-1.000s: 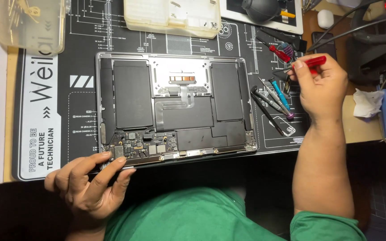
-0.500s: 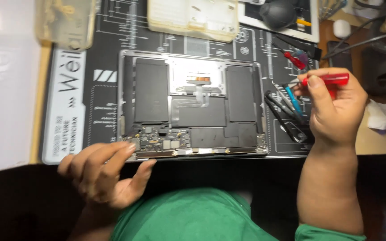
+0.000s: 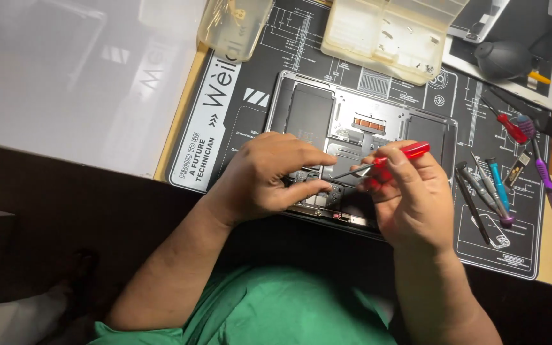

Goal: Technician is using a precision screwdriver to secure a metal bracket over a connector near the laptop hinge.

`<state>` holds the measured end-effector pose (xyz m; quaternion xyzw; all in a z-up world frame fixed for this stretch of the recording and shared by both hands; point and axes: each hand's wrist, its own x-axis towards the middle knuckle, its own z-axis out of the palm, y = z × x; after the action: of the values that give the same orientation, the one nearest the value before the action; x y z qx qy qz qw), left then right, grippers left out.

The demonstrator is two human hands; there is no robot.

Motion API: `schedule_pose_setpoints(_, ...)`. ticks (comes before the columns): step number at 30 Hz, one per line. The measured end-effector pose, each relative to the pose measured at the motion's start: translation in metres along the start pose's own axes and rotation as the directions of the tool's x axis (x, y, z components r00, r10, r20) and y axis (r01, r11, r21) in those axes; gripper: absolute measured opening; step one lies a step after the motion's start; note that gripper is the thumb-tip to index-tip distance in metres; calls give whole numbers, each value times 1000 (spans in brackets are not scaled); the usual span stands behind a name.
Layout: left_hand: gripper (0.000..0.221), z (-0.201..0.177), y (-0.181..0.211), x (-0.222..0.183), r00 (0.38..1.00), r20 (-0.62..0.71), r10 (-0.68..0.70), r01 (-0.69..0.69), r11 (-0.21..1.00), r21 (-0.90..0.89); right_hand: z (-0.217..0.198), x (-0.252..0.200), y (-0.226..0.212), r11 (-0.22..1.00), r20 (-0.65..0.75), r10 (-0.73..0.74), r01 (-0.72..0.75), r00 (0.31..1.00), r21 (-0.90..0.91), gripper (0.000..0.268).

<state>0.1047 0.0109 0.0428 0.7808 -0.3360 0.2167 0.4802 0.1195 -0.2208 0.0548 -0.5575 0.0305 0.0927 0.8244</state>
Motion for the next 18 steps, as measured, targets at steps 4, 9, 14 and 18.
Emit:
schedule_pose_setpoints(4,19,0,1,-3,999,-17,-27,28,997,66,8,3,2,999,20,-1,2,1000,-41,13)
schedule_pose_setpoints(9,5,1,0,-4,998,-22,-52,54,994,92,5,7,7,998,3,-32,32,999,-59,13)
schedule_pose_setpoints(14,7,1,1,-3,997,-60,-51,57,992,112,5,8,7,991,3,-61,60,998,-120,15)
schedule_pose_setpoints(18,13,6,0,-3,991,-105,-86,99,987,127,7,5,10,974,62,-155,163,986,-156,16)
